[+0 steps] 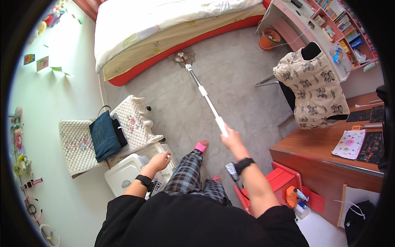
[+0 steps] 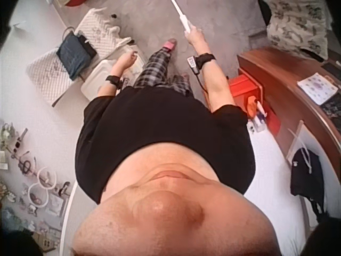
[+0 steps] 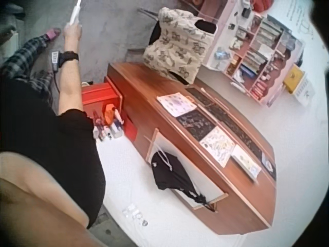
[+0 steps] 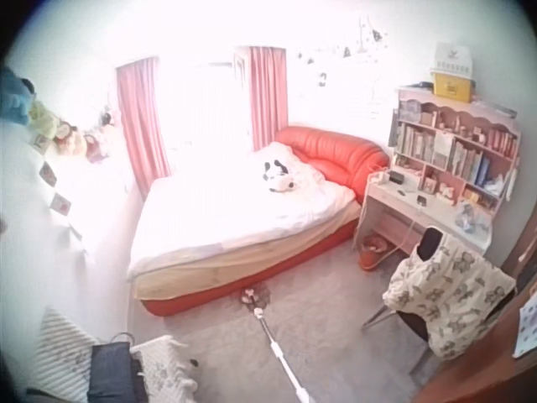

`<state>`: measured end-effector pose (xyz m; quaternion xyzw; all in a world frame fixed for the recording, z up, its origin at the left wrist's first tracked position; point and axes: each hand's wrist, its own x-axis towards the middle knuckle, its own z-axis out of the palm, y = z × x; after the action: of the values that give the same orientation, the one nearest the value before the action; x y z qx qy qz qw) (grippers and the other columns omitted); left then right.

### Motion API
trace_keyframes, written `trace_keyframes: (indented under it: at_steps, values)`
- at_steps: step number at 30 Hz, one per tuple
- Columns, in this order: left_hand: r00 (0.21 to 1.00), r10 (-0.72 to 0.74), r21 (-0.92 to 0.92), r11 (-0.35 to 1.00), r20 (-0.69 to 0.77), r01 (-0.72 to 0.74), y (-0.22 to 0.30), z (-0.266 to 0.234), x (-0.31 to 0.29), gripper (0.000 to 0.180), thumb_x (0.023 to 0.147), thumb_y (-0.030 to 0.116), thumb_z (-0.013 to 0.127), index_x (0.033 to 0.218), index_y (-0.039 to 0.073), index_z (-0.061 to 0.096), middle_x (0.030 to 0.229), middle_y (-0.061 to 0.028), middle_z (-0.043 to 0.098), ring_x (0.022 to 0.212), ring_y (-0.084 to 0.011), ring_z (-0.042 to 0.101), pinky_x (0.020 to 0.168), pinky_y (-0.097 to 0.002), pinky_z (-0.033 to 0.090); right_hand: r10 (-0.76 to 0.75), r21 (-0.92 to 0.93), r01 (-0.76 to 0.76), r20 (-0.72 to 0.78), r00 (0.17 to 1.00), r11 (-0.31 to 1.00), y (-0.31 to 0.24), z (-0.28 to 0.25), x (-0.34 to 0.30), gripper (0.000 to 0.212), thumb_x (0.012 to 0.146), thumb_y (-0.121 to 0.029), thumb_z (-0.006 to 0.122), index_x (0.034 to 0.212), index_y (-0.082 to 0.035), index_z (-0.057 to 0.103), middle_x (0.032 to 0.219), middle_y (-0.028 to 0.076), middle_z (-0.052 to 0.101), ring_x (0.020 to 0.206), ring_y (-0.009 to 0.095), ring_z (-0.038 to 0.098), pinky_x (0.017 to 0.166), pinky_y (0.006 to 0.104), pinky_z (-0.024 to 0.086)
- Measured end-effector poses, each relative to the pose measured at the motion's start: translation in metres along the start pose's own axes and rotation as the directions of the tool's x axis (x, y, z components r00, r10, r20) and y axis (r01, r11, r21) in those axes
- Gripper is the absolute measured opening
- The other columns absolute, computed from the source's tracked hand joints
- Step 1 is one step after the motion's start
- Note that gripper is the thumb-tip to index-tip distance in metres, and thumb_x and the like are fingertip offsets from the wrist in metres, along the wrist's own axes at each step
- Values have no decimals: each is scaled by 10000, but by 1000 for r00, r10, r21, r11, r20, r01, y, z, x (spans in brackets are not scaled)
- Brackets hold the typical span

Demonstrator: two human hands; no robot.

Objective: The person mops the bedroom floor using a spin mop, moving around furniture and repeatedly lifting the mop head to inspect it. The person also opens the door to mop the threshold area before returning to the room.

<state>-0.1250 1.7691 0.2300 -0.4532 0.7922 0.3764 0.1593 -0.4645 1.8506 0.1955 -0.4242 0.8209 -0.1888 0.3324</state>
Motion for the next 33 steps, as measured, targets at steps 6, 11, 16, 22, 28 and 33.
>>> trace_keyframes:
  at_steps: [6, 11, 16, 22, 28, 33]
  values:
    - [996, 84, -21, 996, -4, -84, 27, 29, -10, 286, 827, 202, 488, 1047, 33, 561, 873, -165, 640, 860, -337, 597, 774, -414, 466, 71, 34, -76, 110, 991, 997, 58, 12, -116, 614, 748, -200, 603, 1325, -203, 392, 847, 262, 605, 805, 413, 596, 708, 461, 488]
    - [997, 49, -33, 998, 64, -47, 30, 64, -19, 300, 822, 209, 488, 1064, 51, 567, 864, -160, 642, 842, -335, 604, 763, -409, 472, 54, 110, -68, 126, 991, 992, 153, -68, -319, 525, 758, -228, 650, 1259, -226, 493, 873, 235, 619, 820, 364, 620, 687, 402, 500]
    - [992, -2, 13, 1000, 126, 1, 6, 78, -33, 303, 834, 230, 479, 1081, 83, 575, 869, -154, 646, 832, -327, 612, 751, -396, 479, 643, 447, -741, 381, 664, 500, 185, -197, -457, 503, 698, -16, 672, 1186, -87, 574, 696, 47, 608, 456, 60, 480, 387, 194, 354]
    - [993, -36, 3, 999, 109, 36, -15, 57, -27, 308, 832, 233, 475, 1076, 76, 580, 855, -173, 645, 822, -344, 611, 760, -418, 477, 609, 289, -632, 177, 774, 719, 149, -273, -361, 355, 635, 14, 665, 985, -42, 678, 588, 27, 588, 381, 60, 442, 343, 206, 324]
    - [993, -90, -57, 994, 77, 95, -23, 28, -4, 304, 835, 227, 491, 1087, 77, 572, 866, -177, 646, 833, -343, 611, 767, -416, 476, 83, 260, -149, 247, 966, 954, 55, -219, -152, 360, 725, -96, 647, 1065, 16, 610, 746, 51, 623, 656, 76, 536, 594, 237, 446]
    - [998, -43, -14, 999, 47, 44, -33, 4, 22, 321, 833, 215, 513, 1116, 66, 531, 847, -172, 639, 809, -355, 604, 736, -424, 475, -90, 373, -28, 297, 951, 928, -25, -82, -27, 378, 773, -191, 641, 1124, -55, 604, 679, -9, 579, 564, 62, 482, 506, 240, 408]
